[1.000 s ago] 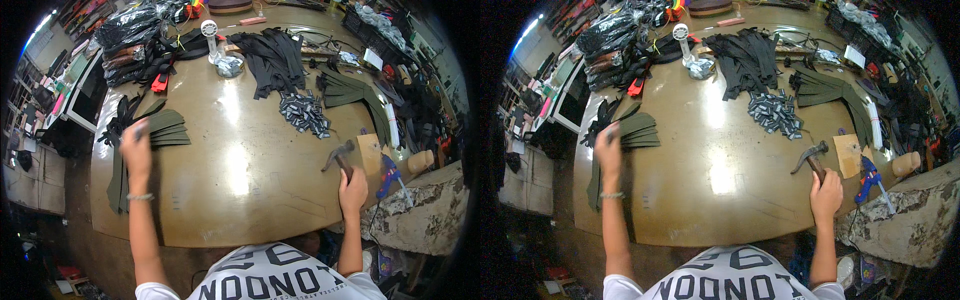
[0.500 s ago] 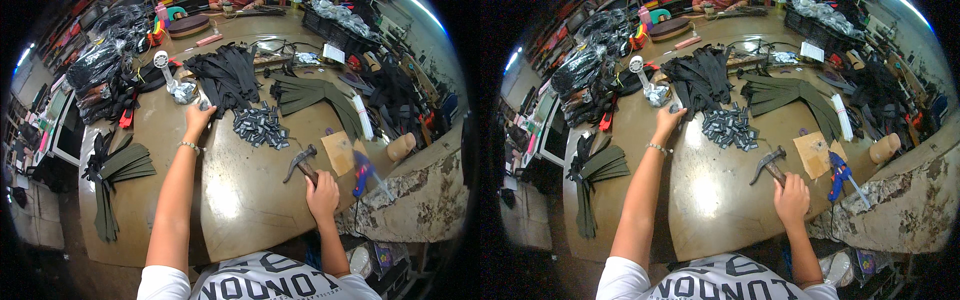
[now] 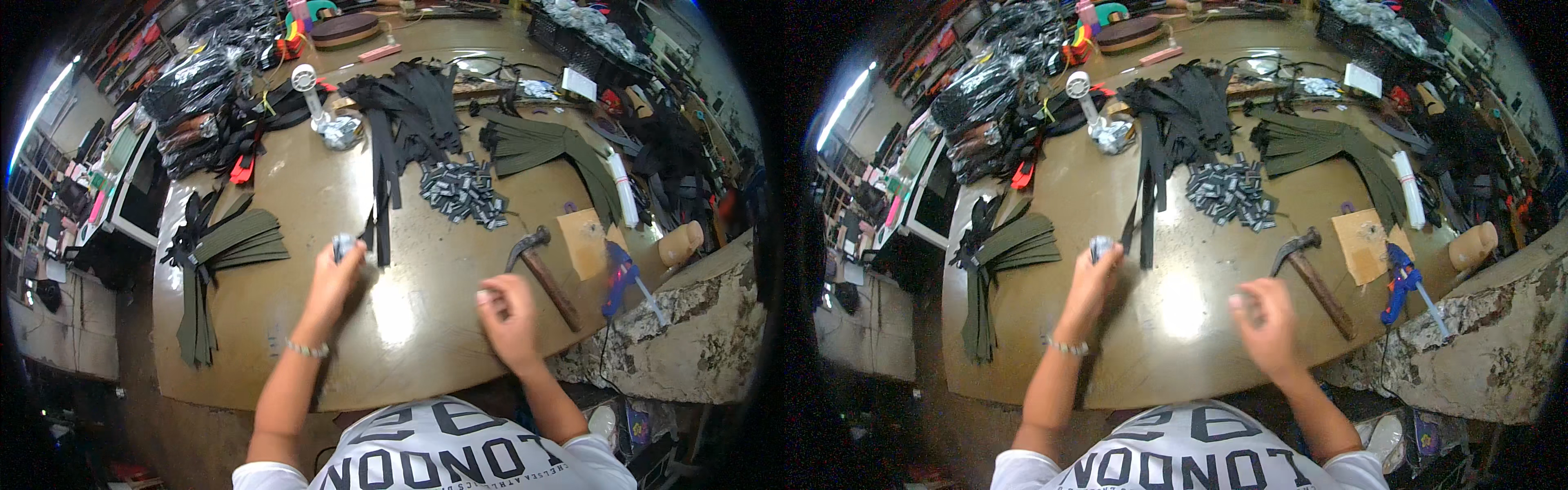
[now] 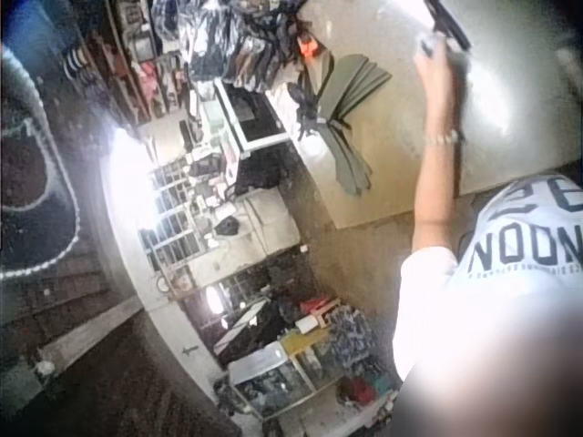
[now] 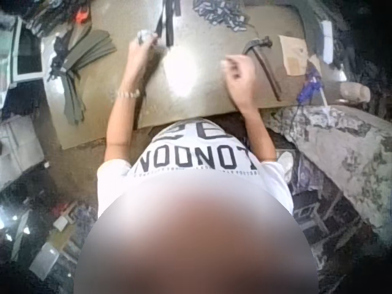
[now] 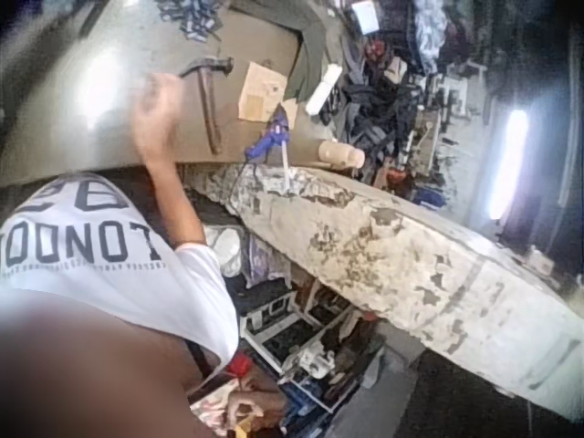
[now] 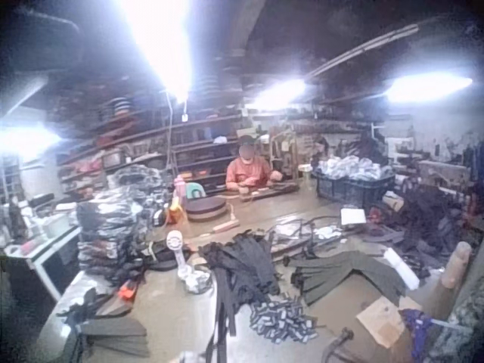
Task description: The person assembles fabric parts by applying hot glue to a black strap and attaching small white tags and green fabric pieces. They repeat this process multiple times, handling the strap, tags, and fabric pieces one at a time.
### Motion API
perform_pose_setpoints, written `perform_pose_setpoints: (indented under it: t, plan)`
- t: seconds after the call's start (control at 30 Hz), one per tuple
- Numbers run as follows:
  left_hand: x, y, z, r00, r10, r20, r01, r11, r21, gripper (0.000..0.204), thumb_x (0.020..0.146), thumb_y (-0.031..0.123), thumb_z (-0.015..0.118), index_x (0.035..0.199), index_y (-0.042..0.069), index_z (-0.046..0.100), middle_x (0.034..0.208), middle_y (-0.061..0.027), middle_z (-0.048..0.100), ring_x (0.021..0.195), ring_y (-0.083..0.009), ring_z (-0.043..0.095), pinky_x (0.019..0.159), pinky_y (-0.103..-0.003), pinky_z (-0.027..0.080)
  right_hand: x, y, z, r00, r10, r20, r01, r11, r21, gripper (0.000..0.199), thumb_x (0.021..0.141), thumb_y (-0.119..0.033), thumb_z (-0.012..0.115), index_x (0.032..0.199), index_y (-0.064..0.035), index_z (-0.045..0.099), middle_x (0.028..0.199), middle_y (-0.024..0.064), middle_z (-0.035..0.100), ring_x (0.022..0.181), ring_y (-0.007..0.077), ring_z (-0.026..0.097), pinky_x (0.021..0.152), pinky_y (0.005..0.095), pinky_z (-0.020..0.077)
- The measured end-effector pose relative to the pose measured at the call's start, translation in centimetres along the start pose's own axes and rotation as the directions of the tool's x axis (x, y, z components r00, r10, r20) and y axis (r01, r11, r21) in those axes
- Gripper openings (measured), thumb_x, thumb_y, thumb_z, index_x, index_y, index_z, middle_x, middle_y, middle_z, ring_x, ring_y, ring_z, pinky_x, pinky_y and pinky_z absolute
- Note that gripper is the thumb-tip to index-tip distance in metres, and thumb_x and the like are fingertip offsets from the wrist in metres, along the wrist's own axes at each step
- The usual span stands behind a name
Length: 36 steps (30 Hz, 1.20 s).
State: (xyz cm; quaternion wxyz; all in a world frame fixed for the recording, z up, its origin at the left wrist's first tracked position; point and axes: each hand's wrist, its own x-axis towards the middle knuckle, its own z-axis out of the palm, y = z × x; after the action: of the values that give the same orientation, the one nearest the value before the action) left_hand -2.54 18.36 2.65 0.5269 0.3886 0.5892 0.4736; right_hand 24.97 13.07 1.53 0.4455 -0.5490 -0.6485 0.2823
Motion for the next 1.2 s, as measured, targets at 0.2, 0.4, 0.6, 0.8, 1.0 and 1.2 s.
perform_pose_setpoints:
  t: [0.2, 0.4, 0.6, 0.8, 1.0, 1.2]
  plan:
    - [-8.3, -3.1, 0.0, 0.995, 0.094, -0.018, -0.088, 0.974, 0.207, 0.018, 0.093, 0.019, 0.067, 0.089, 0.003, 0.064, 0.073, 0.0065, 0.054, 0.066, -0.0024, 0.043, 0.057, -0.023, 0.037, 3.1, -0.7, 11.2, 0.516, -0.015, 0.856, -0.840, 0.183, 0.510, 0.032, 0.104, -0.026, 0.050, 0.124, -0.0010, 0.056, 0.103, 0.0029, 0.064, 0.073, 0.0053, 0.057, 0.060, 0.0187, 0.0498]
    - [-10.1, -4.3, -1.4, 0.996, 0.089, -0.029, -0.074, 0.939, 0.337, 0.019, 0.091, 0.018, 0.068, 0.086, 0.001, 0.063, 0.070, 0.0061, 0.052, 0.065, -0.0038, 0.043, 0.058, -0.023, 0.037, 13.6, 1.5, 14.7, 0.523, 0.118, 0.844, -0.818, 0.349, 0.458, 0.014, 0.097, -0.017, 0.062, 0.097, -0.0033, 0.061, 0.094, 0.0050, 0.068, 0.057, 0.0013, 0.050, 0.038, 0.0143, 0.0350]
    - [-9.8, -4.7, -1.4, 0.979, 0.205, -0.022, -0.177, 0.890, 0.421, 0.022, 0.090, 0.019, 0.068, 0.085, -0.002, 0.062, 0.065, -0.0041, 0.053, 0.062, -0.0091, 0.046, 0.056, -0.029, 0.040, 22.4, 2.0, 17.6, 0.588, 0.326, 0.740, -0.793, 0.414, 0.447, 0.013, 0.097, -0.006, 0.058, 0.104, 0.0047, 0.062, 0.099, 0.0122, 0.071, 0.056, 0.0064, 0.055, 0.039, 0.0177, 0.0423]
    - [-9.8, -4.9, -1.5, 0.974, 0.228, -0.014, -0.201, 0.886, 0.419, 0.022, 0.089, 0.018, 0.066, 0.085, -0.003, 0.062, 0.063, -0.0121, 0.055, 0.058, -0.0145, 0.048, 0.055, -0.032, 0.042, 30.1, 0.8, 18.1, 0.692, 0.410, 0.594, -0.707, 0.552, 0.443, 0.013, 0.095, -0.017, 0.064, 0.096, -0.0073, 0.073, 0.065, -0.0060, 0.052, 0.043, 0.0013, 0.029, 0.036, 0.0143, 0.0283]
    - [-9.6, -4.7, -1.3, 0.969, 0.235, -0.075, -0.212, 0.949, 0.233, 0.020, 0.094, 0.018, 0.066, 0.089, -0.001, 0.063, 0.069, 0.0011, 0.054, 0.064, -0.0068, 0.045, 0.058, -0.026, 0.039, 38.9, -4.6, 14.7, 0.722, 0.320, 0.614, -0.665, 0.564, 0.489, 0.017, 0.099, -0.017, 0.058, 0.101, -0.0068, 0.071, 0.064, -0.0050, 0.053, 0.046, 0.0013, 0.035, 0.036, 0.0150, 0.0304]
    - [-9.7, -3.3, -1.2, 0.947, 0.279, -0.159, -0.261, 0.957, 0.126, 0.019, 0.096, 0.017, 0.064, 0.092, -0.001, 0.062, 0.074, 0.0041, 0.054, 0.068, -0.0032, 0.045, 0.061, -0.022, 0.040, 41.9, -10.1, 13.7, 0.837, 0.261, 0.481, -0.507, 0.699, 0.504, 0.005, 0.092, -0.012, 0.065, 0.092, -0.0112, 0.070, 0.071, 0.0056, 0.068, 0.044, 0.0089, 0.047, 0.037, 0.0226, 0.0391]
